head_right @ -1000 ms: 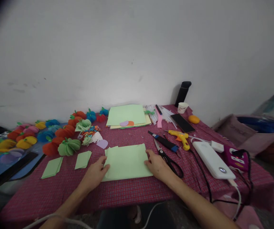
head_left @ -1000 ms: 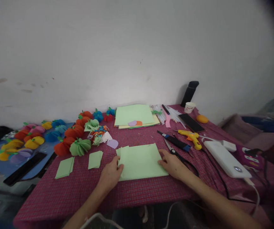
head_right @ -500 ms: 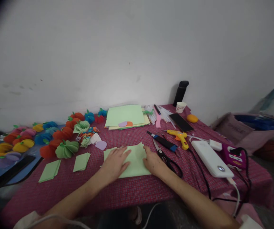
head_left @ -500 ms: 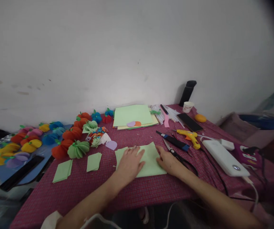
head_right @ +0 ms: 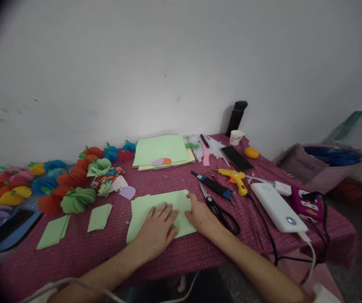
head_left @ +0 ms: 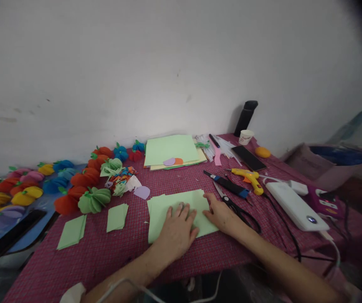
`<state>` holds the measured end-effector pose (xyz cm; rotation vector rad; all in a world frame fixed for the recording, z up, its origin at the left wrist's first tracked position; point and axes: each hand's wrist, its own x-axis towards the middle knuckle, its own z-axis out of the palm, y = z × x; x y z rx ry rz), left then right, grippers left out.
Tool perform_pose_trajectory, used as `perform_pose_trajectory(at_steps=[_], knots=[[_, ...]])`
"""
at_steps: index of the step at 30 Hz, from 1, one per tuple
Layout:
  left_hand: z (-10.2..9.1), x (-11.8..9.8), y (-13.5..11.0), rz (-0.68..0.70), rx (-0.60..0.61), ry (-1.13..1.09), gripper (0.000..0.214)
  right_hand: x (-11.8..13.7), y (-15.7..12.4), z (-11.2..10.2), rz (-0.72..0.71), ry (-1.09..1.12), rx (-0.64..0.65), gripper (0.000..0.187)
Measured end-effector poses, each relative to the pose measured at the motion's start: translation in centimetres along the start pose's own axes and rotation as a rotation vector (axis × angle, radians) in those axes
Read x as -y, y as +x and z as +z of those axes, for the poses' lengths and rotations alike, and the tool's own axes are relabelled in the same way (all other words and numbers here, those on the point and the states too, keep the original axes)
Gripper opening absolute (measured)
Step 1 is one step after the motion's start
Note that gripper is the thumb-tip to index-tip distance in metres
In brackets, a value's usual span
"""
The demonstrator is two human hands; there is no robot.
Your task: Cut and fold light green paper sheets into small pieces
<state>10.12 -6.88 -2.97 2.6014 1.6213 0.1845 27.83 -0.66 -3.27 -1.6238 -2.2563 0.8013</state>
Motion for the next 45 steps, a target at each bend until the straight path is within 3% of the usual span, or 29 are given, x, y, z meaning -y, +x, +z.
perform_pose_trajectory(at_steps=[5,13,21,24,26,28,30,32,39,45], knots=[[-0.6,-0.2,0.1,-0.030,-0.031,-0.002,0.042,0.3,0.4,-0.3,0.029,-0.071,0.025,0.030],[-1.2,-0.6,0.2,-0.056,-0.061,-0.007,0.041,0.2,0.8,-0.3,0.030,-0.106,0.035,0.018],[-1.3,-0.9,0.1,-0.077,-0.059,0.033,0.045,0.6,0.6,-0.5,0.044,-0.160,0.062,0.021],[-1.2,-1.1,0.1,-0.087,-0.058,0.050,0.046,1.3,-0.3,-0.9,0.045,-0.313,-0.037,0.032],[-1.2,-1.2,0.0,-0.090,-0.055,0.061,0.046,2.0,-0.8,-1.2,-0.037,-0.419,-0.163,0.037],[-1.2,-1.3,0.0,-0.096,-0.054,0.070,0.046,2.5,-1.1,-1.2,-0.211,-0.477,-0.223,0.036],[-1.2,-1.4,-0.1,-0.110,-0.057,0.077,0.046,2.7,-1.0,-0.7,-0.365,-0.494,-0.179,0.032],[-1.0,-1.6,-0.3,-0.126,-0.063,0.082,0.047,2.5,-0.8,0.1,-0.431,-0.494,-0.122,0.026],[-0.2,-1.8,-1.1,-0.154,-0.014,0.071,0.054,1.1,-0.7,1.7,-0.447,-0.519,-0.133,0.025],[-0.2,-1.1,-3.4,-0.170,0.057,0.033,0.085,1.6,-1.6,1.9,-0.419,-0.542,-0.163,0.034]])
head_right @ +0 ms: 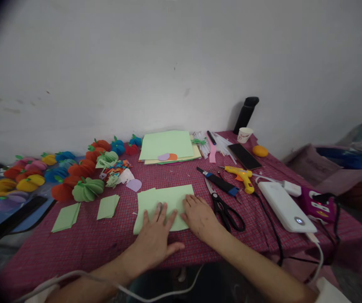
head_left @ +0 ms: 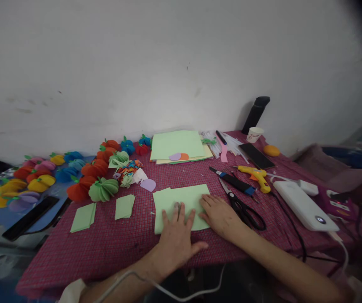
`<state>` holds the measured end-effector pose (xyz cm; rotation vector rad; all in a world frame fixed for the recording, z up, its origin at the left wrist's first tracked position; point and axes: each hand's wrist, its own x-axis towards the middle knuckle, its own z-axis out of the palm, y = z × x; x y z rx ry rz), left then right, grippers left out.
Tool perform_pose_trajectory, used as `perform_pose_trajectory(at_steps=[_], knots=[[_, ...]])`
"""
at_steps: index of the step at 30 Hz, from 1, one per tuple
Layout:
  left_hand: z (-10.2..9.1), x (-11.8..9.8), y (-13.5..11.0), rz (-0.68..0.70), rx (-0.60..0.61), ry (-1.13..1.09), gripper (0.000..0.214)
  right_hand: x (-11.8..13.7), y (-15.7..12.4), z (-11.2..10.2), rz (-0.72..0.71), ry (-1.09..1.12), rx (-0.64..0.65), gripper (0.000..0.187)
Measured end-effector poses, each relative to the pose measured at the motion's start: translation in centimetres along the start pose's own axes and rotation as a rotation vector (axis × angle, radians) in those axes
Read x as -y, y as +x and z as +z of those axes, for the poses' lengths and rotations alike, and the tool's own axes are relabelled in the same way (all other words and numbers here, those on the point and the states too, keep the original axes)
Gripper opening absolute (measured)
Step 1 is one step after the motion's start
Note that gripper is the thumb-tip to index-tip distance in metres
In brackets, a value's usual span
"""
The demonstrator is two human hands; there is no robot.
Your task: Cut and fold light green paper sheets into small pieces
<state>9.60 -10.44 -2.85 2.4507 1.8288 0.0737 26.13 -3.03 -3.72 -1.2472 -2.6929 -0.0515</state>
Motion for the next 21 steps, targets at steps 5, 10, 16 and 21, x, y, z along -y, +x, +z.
perform_pose_trajectory(at_steps=[5,10,16,21], knots=[[0.1,0.7,-2.5,-0.021,0.037,0.030,0.093,0.1,-0.3,0.0,-0.003,0.002,-0.003,0.036],[0.9,1.3,-4.2,-0.039,0.092,0.076,0.100,-0.1,-0.5,0.2,-0.013,0.019,-0.016,0.039],[-0.5,1.3,-5.9,-0.061,0.130,0.065,0.099,-0.6,-0.8,0.4,-0.032,0.030,0.006,0.044],[-2.9,0.8,-5.1,-0.057,0.163,0.065,0.085,-0.7,-1.0,0.3,-0.043,0.051,0.017,0.048]])
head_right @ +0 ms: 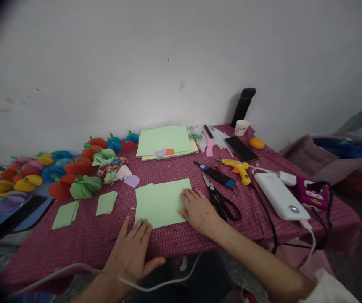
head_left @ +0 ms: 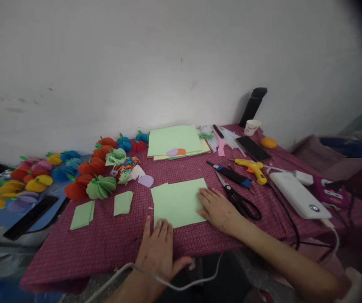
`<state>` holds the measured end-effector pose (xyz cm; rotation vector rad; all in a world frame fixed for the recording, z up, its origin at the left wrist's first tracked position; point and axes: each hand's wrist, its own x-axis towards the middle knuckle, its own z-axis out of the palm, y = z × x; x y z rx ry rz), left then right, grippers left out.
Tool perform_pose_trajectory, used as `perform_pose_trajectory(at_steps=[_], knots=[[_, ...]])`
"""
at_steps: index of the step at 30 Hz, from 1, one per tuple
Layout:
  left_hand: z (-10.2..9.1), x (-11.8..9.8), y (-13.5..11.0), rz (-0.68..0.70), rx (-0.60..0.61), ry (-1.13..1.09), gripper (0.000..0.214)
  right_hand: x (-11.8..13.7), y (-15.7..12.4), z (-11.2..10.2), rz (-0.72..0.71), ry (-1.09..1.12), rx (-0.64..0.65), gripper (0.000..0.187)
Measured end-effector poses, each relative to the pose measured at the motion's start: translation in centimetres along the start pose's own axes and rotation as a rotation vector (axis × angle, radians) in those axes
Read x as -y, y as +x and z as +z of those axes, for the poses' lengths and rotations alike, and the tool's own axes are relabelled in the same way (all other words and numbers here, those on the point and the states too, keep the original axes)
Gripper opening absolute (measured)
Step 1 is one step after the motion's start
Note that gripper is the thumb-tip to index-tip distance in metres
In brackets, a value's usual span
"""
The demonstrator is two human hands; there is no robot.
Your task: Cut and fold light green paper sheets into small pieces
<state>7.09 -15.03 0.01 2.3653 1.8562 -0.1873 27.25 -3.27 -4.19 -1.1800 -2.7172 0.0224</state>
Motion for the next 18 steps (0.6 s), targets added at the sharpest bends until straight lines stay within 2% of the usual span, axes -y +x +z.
perform_pose_trajectory(at_steps=[2,5,7,11,18], knots=[[-0.3,-0.6,1.1,0.025,-0.071,-0.004,0.076,0.1,-0.1,-0.1,0.002,0.007,-0.001,0.051],[0.3,-1.9,2.9,0.152,-0.163,-0.062,0.079,0.2,-0.2,-0.3,-0.004,0.009,-0.002,0.053],[1.0,-2.8,3.6,0.194,-0.151,-0.089,0.083,0.3,-0.2,-0.4,-0.015,0.007,-0.002,0.053],[2.0,-3.8,3.7,0.160,-0.106,-0.079,0.094,0.3,-0.4,-0.5,-0.025,0.004,-0.007,0.050],[3.4,-3.8,2.7,0.167,-0.102,-0.011,0.100,0.2,-1.1,-0.1,-0.013,0.019,-0.042,0.054]])
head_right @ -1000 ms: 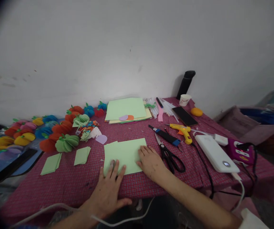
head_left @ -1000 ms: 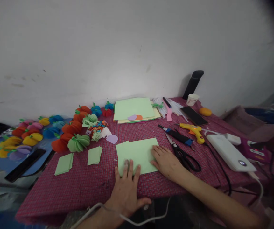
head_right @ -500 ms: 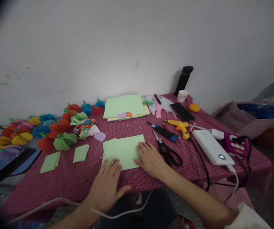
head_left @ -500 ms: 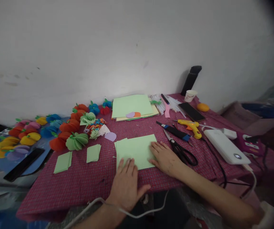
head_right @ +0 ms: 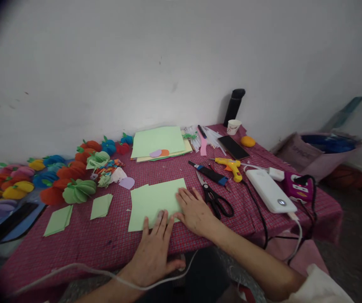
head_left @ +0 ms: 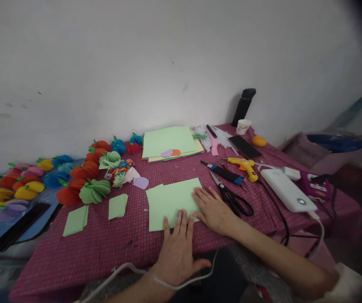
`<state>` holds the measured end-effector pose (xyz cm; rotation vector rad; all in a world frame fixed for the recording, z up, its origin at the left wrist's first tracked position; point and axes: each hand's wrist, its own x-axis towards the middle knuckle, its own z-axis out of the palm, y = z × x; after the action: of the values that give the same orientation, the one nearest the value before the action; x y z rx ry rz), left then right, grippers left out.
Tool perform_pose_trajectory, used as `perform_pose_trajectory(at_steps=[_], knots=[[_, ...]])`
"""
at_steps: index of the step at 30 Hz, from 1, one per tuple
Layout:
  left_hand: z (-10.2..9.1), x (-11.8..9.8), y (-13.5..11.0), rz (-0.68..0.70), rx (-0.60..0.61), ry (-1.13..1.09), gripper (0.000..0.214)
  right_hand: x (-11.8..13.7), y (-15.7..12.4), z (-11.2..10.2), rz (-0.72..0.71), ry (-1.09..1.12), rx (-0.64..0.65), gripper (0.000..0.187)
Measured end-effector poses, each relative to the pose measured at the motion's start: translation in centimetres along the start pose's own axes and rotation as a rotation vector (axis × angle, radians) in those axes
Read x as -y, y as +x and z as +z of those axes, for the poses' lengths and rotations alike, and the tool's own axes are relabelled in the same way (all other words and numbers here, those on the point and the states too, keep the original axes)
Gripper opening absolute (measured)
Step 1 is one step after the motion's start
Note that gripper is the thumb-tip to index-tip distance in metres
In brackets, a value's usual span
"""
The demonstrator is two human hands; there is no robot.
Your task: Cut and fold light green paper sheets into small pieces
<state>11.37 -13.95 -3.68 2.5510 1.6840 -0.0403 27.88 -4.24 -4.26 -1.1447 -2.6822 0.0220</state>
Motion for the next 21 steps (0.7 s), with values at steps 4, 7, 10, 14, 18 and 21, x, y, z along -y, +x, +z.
perform_pose_trajectory(at_steps=[4,7,10,14,18,21], knots=[[0.4,0.6,-0.8,0.001,0.003,0.005,0.097,-0.2,-0.3,0.1,0.013,-0.003,-0.010,0.051],[0.7,1.4,-1.9,-0.013,0.013,0.005,0.095,-0.7,-0.6,0.1,0.013,-0.022,-0.011,0.048],[1.1,2.4,-3.4,-0.045,-0.005,0.032,0.093,-1.4,-1.1,0.1,0.017,-0.049,-0.005,0.048],[2.1,3.8,-5.5,-0.074,-0.074,0.098,0.088,-2.5,-1.8,0.2,0.021,-0.087,-0.018,0.046],[2.4,4.9,-7.0,-0.094,-0.133,0.138,0.083,-3.4,-2.4,0.3,0.043,-0.127,-0.020,0.044],[1.9,5.6,-7.8,-0.083,-0.159,0.137,0.077,-3.8,-2.8,0.1,0.056,-0.137,-0.007,0.044]])
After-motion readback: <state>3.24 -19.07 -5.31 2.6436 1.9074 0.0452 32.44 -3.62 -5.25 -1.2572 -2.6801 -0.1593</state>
